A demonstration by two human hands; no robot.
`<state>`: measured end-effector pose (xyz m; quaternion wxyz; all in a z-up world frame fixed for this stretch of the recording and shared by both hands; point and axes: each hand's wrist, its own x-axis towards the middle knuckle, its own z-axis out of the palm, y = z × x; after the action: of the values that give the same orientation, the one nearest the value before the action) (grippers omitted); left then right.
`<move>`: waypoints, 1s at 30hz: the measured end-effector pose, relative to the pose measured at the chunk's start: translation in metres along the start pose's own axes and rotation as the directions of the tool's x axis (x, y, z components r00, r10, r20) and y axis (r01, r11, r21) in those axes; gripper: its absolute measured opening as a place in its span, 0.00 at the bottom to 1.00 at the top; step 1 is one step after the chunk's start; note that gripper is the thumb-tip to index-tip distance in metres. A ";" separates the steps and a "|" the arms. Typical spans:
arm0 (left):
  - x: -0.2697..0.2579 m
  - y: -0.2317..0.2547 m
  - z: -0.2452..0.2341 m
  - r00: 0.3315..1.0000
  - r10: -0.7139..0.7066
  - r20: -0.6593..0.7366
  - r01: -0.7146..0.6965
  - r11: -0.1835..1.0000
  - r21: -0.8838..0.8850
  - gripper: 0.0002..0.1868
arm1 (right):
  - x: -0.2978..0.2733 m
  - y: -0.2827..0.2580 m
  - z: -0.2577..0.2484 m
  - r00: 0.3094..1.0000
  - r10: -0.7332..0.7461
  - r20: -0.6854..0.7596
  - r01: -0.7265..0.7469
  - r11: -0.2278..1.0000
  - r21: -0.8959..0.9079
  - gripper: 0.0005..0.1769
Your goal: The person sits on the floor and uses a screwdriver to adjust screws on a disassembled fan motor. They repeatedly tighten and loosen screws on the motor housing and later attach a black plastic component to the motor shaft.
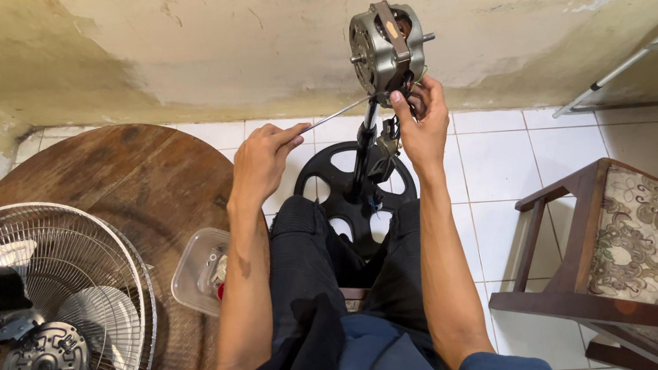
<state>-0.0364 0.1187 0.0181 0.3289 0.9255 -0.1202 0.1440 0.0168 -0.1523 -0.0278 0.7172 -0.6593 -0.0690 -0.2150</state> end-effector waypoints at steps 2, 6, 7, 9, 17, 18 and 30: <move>0.000 0.002 0.002 0.999 0.048 -0.020 -0.049 0.999 -0.015 0.13 | -0.001 0.000 0.001 1.000 0.016 -0.009 -0.016 1.000 -0.007 0.26; 0.003 0.002 0.002 1.000 0.000 0.018 0.000 1.000 -0.020 0.13 | 0.001 0.000 0.000 1.000 0.026 -0.014 -0.026 1.000 0.006 0.27; 0.003 0.002 0.002 1.000 0.005 0.023 -0.005 1.000 -0.019 0.13 | 0.000 0.000 0.000 1.000 0.020 -0.008 -0.020 1.000 0.005 0.26; 0.003 0.001 0.001 1.000 -0.002 0.026 0.002 1.000 -0.024 0.13 | 0.000 0.000 -0.001 1.000 0.008 0.003 -0.008 1.000 0.004 0.26; 0.006 -0.002 0.002 1.000 -0.011 0.016 0.011 1.000 -0.017 0.12 | -0.002 0.000 0.000 1.000 -0.002 -0.007 0.002 0.998 -0.056 0.23; 0.007 -0.003 0.002 1.000 -0.005 0.012 0.005 1.000 -0.007 0.12 | -0.001 -0.001 0.000 1.000 -0.010 -0.007 0.010 0.999 -0.049 0.23; 0.024 -0.009 0.000 0.982 0.170 -0.081 -0.166 0.984 0.062 0.14 | 0.000 -0.007 -0.001 1.000 -0.025 -0.014 0.022 0.974 -0.228 0.19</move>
<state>-0.0112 0.1228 0.0213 0.2947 0.9138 -0.1796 0.2143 0.0136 -0.1532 -0.0221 0.6349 -0.7344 -0.0458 -0.2354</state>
